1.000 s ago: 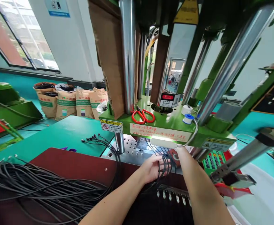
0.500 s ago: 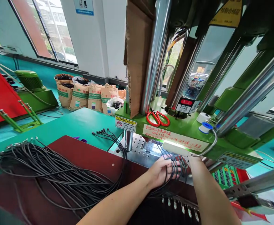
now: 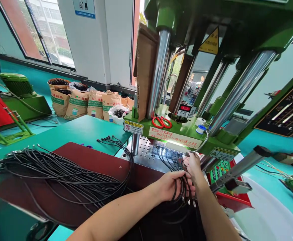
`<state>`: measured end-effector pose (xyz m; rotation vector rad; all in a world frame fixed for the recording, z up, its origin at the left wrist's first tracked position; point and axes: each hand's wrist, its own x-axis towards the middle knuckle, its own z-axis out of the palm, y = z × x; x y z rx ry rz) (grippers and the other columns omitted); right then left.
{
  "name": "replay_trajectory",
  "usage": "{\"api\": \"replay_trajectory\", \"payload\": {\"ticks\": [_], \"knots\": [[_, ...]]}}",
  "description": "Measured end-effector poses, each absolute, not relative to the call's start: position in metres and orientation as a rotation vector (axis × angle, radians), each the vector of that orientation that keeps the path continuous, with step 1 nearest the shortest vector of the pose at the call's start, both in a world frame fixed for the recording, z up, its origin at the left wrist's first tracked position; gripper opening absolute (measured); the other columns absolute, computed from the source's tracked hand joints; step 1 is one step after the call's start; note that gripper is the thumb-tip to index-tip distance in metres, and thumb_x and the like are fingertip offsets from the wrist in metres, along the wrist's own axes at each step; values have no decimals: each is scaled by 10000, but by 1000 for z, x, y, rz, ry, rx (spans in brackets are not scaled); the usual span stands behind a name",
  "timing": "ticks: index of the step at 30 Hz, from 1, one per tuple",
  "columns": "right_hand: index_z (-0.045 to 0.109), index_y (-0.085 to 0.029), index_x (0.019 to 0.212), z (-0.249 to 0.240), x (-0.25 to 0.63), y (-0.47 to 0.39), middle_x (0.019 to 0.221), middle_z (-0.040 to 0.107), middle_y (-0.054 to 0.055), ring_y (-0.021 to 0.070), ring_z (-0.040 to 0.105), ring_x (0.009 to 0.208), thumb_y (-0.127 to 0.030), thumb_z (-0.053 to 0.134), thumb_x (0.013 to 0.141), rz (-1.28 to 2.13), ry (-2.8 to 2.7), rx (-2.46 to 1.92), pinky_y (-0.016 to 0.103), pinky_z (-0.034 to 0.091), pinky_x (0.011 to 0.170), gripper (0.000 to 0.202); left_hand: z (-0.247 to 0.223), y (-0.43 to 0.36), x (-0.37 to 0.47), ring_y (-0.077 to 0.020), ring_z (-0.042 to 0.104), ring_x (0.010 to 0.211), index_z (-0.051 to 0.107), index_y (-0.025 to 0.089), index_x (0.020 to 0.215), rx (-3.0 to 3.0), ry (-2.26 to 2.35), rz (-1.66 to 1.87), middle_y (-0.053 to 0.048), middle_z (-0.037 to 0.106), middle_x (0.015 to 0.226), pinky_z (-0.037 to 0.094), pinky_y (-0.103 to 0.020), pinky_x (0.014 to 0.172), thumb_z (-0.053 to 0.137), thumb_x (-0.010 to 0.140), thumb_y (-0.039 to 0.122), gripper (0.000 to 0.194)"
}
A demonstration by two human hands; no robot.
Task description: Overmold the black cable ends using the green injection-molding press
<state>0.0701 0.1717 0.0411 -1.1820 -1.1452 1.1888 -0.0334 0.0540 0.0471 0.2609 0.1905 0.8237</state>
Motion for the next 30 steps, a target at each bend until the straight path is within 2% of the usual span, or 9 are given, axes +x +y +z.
{"api": "replay_trajectory", "payload": {"ticks": [3,6,9,13,19,27,30], "knots": [[458,-177,678,42,70,160,387,344,-112,17,236,264,-372,572,733,1180,-1025,-1134,143,151,263,233,58,38,-38,-98,429,432,488,128,647,137,240,842,2,422,489,366,-233,507,307,869,254,313],[473,-184,667,41,64,149,348,356,-103,26,256,254,-333,621,623,1181,-961,-1105,145,136,260,214,61,22,-45,-47,250,346,412,142,602,8,223,841,66,234,431,218,-143,370,289,891,273,340],[483,-184,641,37,56,141,335,355,-98,31,258,256,-299,619,596,1180,-929,-1107,146,145,257,183,58,2,-51,-33,175,336,381,144,599,-83,218,859,83,150,449,113,-121,342,275,901,291,352],[474,-197,609,34,53,136,324,347,-94,47,275,254,-277,608,587,1167,-890,-1160,160,163,244,158,47,-34,-62,-35,136,349,398,147,627,-16,215,816,82,128,469,63,-133,351,344,878,293,295],[519,-176,672,35,49,125,326,363,-94,65,331,268,-287,588,638,1183,-947,-1211,156,189,263,135,31,-74,-80,-42,113,384,411,154,643,126,199,725,74,147,476,50,-141,381,497,809,292,232],[514,-204,678,22,39,110,332,376,-83,88,348,271,-275,546,618,1196,-973,-1222,184,219,257,98,34,-91,-121,-48,20,410,389,175,659,221,181,730,80,134,485,16,-143,389,523,797,328,245],[514,-191,695,13,36,105,340,380,-82,93,369,284,-282,532,631,1174,-986,-1223,192,275,270,112,28,-102,-119,-51,29,400,389,183,645,284,210,680,78,138,485,1,-167,394,533,786,364,271]]}}
